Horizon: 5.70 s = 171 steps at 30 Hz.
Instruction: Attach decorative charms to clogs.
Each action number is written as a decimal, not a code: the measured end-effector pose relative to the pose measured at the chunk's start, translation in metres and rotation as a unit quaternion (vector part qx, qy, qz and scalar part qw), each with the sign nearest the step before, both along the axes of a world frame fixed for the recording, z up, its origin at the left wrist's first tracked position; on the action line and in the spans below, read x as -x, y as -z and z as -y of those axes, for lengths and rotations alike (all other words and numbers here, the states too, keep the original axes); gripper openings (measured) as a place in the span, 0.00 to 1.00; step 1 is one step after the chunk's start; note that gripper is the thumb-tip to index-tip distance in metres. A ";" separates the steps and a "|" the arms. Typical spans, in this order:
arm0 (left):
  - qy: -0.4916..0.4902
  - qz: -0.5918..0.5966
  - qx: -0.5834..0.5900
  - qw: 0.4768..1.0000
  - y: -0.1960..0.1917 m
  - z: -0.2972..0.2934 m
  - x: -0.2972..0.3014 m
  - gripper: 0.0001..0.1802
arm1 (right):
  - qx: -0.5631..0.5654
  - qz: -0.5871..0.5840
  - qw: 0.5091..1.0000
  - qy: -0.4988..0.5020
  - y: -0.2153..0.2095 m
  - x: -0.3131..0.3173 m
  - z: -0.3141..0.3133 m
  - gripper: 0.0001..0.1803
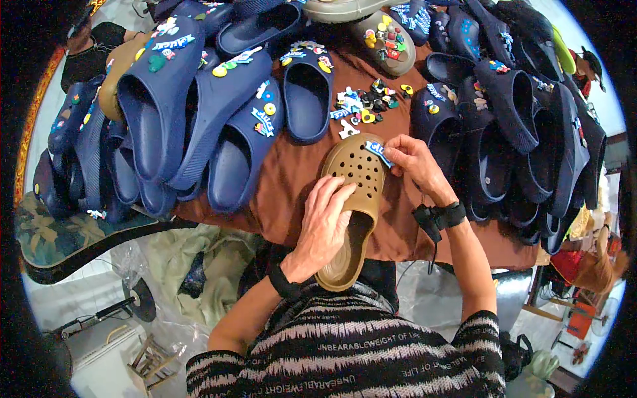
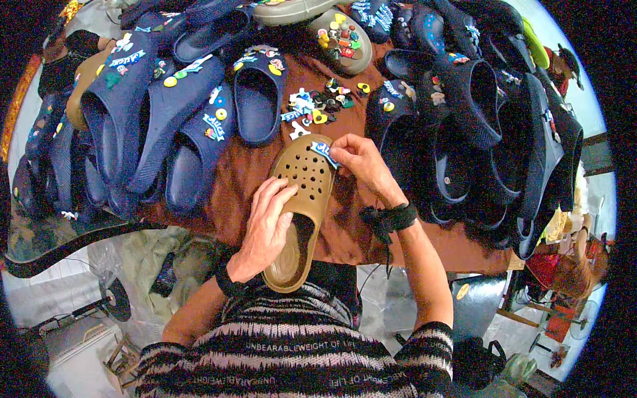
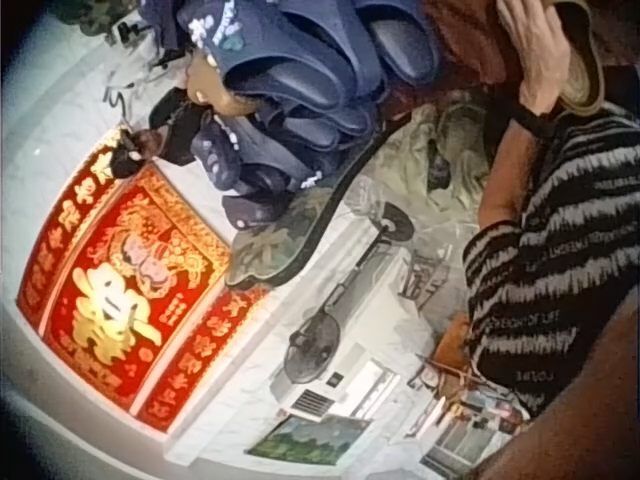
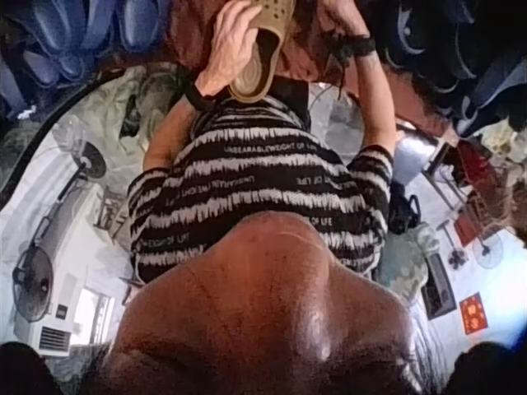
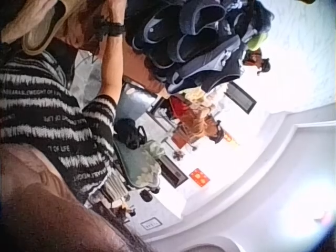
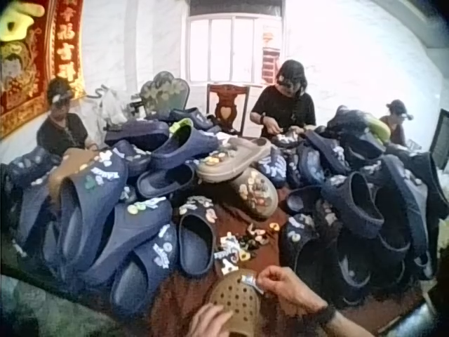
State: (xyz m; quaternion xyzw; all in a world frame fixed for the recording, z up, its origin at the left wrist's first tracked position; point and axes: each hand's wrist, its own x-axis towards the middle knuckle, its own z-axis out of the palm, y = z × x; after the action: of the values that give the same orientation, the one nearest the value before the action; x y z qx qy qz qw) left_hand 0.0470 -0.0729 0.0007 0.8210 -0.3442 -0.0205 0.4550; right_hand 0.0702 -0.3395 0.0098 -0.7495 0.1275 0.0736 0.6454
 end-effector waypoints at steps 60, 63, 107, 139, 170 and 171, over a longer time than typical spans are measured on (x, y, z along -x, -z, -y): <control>-0.009 0.017 0.031 0.999 0.013 0.004 -0.001 0.25 | 0.310 0.031 0.944 -0.112 -0.023 -0.008 -0.018 0.28; -0.013 0.017 0.029 0.999 0.012 0.000 -0.001 0.25 | 0.375 0.023 0.923 -0.078 -0.031 -0.006 -0.024 0.31; -0.015 0.008 0.042 0.999 0.012 0.002 -0.001 0.27 | 0.062 0.011 0.992 -0.109 -0.004 -0.038 0.019 0.12; -0.004 0.010 0.029 1.000 0.014 0.003 -0.005 0.26 | 0.376 0.103 0.900 -0.194 0.003 -0.041 0.003 0.32; -0.013 0.015 0.048 0.999 0.014 0.003 -0.004 0.28 | 0.458 0.169 0.862 -0.137 -0.040 0.000 -0.025 0.11; -0.013 0.015 0.050 0.999 0.015 0.003 -0.004 0.28 | 0.471 0.148 0.858 -0.143 -0.042 -0.001 -0.026 0.11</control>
State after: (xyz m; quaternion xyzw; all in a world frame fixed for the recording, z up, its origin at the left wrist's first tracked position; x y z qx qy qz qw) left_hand 0.0513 -0.0755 -0.0142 0.8019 -0.3411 0.0144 0.4903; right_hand 0.0716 -0.3139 0.0521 -0.9760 -0.0586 -0.0150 0.2092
